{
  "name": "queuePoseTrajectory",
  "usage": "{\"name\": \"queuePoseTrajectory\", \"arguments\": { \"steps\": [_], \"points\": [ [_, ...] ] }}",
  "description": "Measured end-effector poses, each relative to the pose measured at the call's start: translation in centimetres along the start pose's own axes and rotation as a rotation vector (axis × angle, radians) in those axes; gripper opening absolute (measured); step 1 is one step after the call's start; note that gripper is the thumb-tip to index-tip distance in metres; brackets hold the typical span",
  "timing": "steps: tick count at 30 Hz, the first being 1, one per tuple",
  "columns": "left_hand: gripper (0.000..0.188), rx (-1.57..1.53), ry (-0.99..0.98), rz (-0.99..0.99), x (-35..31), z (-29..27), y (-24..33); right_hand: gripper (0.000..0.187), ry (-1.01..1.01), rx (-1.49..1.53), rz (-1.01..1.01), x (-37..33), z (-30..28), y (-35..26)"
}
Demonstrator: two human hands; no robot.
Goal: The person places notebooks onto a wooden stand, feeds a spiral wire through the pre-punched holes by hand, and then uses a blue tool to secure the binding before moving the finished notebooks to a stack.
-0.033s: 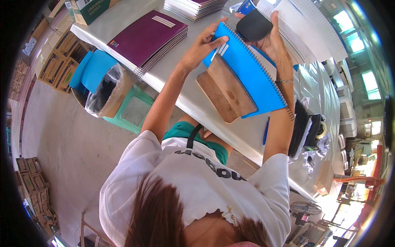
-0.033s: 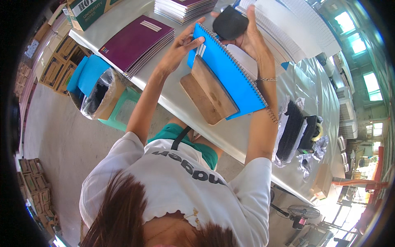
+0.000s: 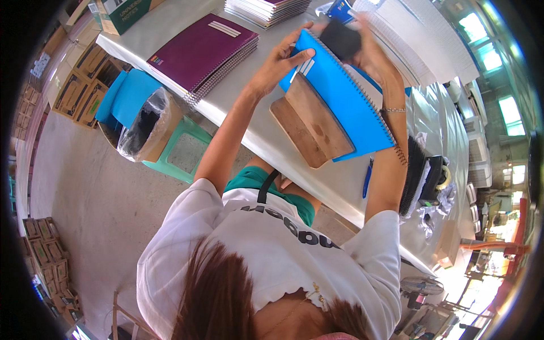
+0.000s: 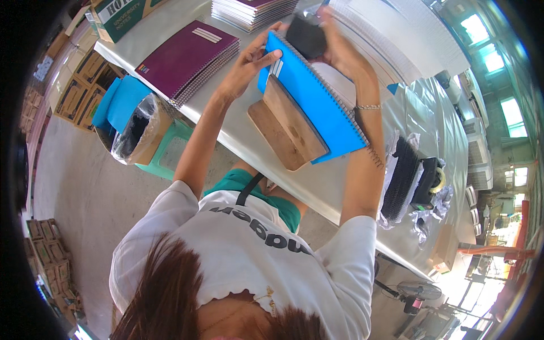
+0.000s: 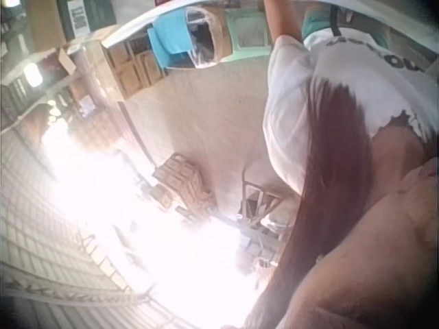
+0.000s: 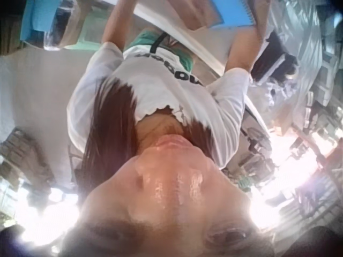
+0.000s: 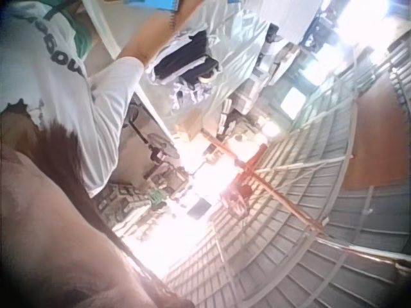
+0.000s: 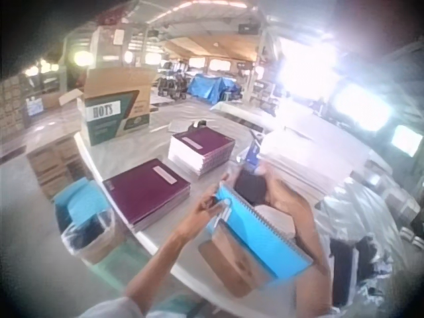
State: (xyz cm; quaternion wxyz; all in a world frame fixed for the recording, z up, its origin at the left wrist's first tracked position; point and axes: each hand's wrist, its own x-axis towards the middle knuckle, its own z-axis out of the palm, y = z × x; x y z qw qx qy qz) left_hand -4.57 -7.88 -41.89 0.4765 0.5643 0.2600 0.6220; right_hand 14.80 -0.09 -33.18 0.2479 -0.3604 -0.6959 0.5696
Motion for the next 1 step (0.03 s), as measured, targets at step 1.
{"name": "queuePoseTrajectory", "arguments": {
  "steps": [1],
  "points": [
    [0.067, 0.001, -0.002, 0.01, 0.07, -0.05, -0.08, 0.1, 0.003, 0.006, 0.002, -0.18, 0.06, 0.17]
  ]
}}
